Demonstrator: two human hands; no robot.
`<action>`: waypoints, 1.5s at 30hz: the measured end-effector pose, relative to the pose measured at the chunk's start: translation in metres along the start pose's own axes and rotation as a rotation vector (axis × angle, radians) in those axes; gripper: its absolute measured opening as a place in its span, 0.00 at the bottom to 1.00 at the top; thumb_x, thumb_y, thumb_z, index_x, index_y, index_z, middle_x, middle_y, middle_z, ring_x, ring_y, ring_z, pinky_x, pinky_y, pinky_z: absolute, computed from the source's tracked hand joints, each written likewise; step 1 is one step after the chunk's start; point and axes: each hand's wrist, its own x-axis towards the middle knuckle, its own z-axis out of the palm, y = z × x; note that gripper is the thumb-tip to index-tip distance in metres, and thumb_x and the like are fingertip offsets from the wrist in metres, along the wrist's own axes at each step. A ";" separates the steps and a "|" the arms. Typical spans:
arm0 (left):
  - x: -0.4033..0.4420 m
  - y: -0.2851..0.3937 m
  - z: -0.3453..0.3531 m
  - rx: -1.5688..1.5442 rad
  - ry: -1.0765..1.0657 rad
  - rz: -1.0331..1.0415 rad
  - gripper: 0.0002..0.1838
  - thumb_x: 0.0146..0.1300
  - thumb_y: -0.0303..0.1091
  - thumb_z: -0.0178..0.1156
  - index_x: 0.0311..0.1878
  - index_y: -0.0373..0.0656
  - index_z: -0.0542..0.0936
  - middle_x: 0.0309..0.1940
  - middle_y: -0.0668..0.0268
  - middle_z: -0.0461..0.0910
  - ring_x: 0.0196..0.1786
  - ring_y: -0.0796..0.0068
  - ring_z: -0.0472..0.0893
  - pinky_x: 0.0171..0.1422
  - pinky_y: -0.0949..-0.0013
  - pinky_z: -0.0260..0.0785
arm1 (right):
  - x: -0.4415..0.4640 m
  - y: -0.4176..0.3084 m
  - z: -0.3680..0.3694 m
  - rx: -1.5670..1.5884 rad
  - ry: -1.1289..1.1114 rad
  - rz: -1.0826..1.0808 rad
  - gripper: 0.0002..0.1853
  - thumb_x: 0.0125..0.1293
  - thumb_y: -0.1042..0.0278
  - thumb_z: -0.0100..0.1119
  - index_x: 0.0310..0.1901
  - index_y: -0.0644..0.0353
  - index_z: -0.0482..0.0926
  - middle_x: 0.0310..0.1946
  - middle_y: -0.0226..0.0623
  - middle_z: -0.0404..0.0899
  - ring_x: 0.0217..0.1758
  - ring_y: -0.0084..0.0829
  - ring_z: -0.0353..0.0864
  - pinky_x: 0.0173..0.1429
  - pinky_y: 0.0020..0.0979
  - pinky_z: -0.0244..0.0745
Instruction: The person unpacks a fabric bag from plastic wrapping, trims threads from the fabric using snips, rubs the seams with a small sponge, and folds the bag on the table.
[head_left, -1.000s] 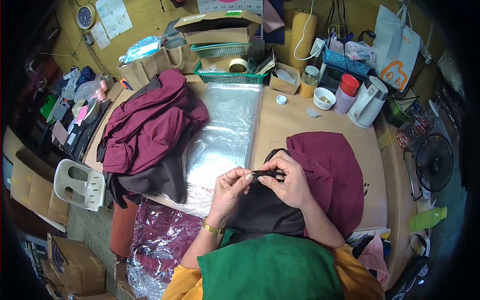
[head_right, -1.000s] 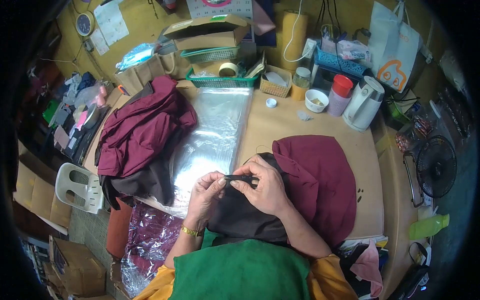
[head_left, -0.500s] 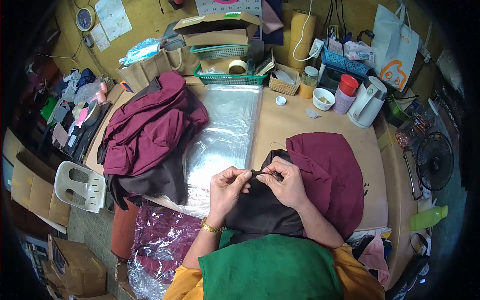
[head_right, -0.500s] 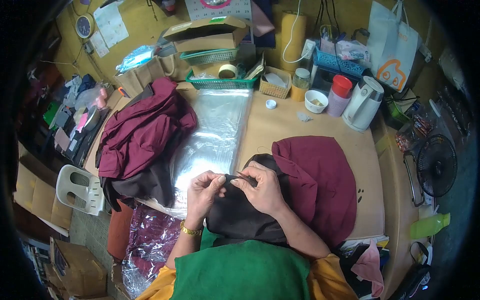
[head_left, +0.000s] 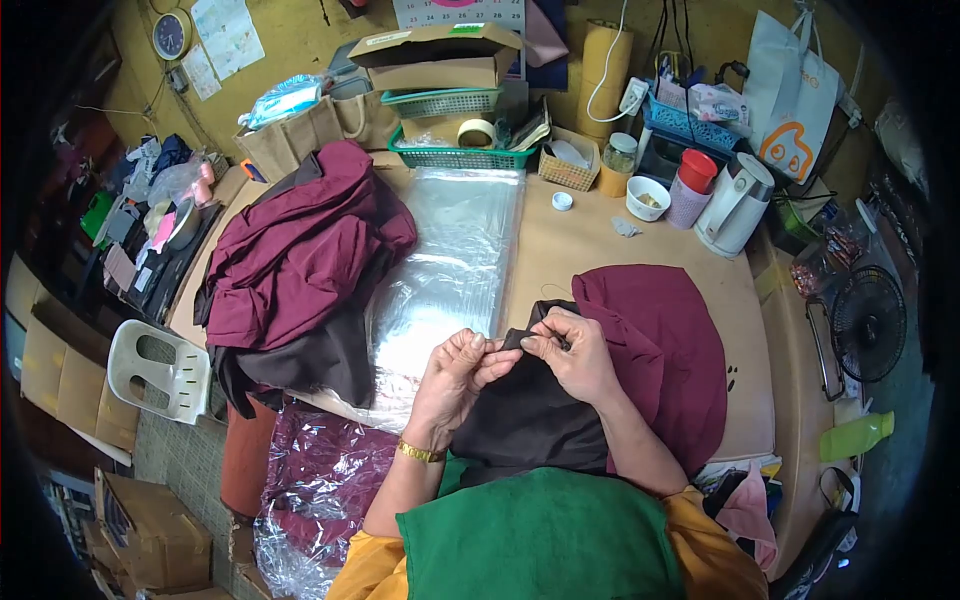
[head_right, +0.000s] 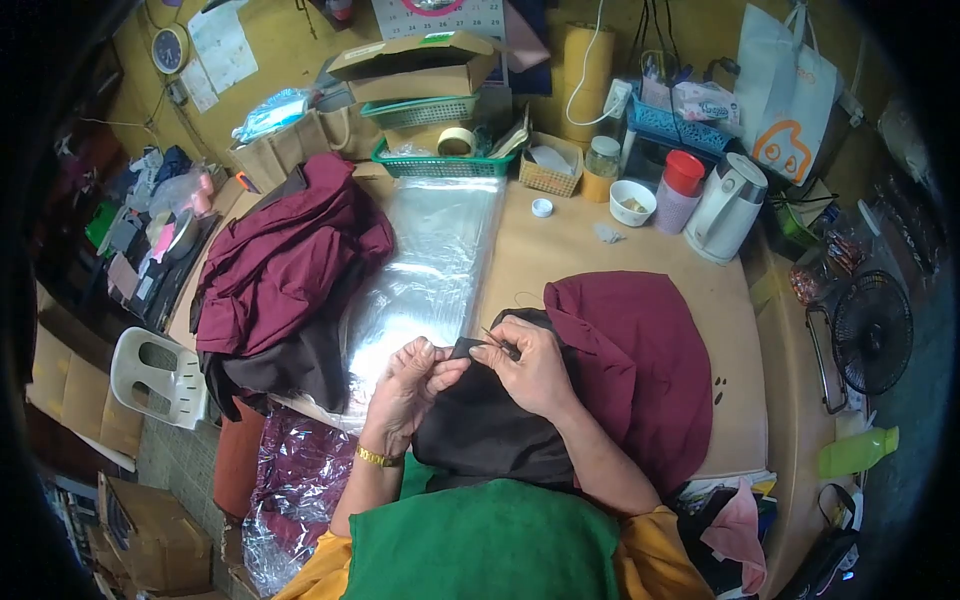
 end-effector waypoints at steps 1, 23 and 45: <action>0.001 -0.001 0.001 -0.001 0.000 -0.001 0.10 0.75 0.32 0.52 0.40 0.33 0.74 0.40 0.54 0.83 0.46 0.65 0.87 0.50 0.69 0.84 | 0.000 0.001 0.000 -0.021 0.003 0.010 0.12 0.62 0.67 0.69 0.34 0.68 0.80 0.25 0.36 0.73 0.28 0.27 0.73 0.34 0.30 0.67; 0.000 -0.015 0.018 0.356 0.085 0.257 0.11 0.75 0.33 0.54 0.40 0.34 0.72 0.46 0.55 0.82 0.44 0.73 0.85 0.54 0.69 0.81 | -0.015 -0.049 0.002 -0.788 0.233 -0.464 0.15 0.47 0.72 0.73 0.40 0.57 0.84 0.32 0.29 0.74 0.31 0.29 0.76 0.33 0.33 0.62; -0.006 -0.012 0.027 0.456 0.060 0.307 0.11 0.76 0.34 0.52 0.41 0.34 0.71 0.52 0.54 0.80 0.45 0.75 0.84 0.55 0.69 0.80 | 0.001 -0.032 0.006 -0.022 0.344 -0.146 0.10 0.61 0.66 0.70 0.36 0.64 0.82 0.26 0.31 0.73 0.29 0.27 0.73 0.34 0.31 0.69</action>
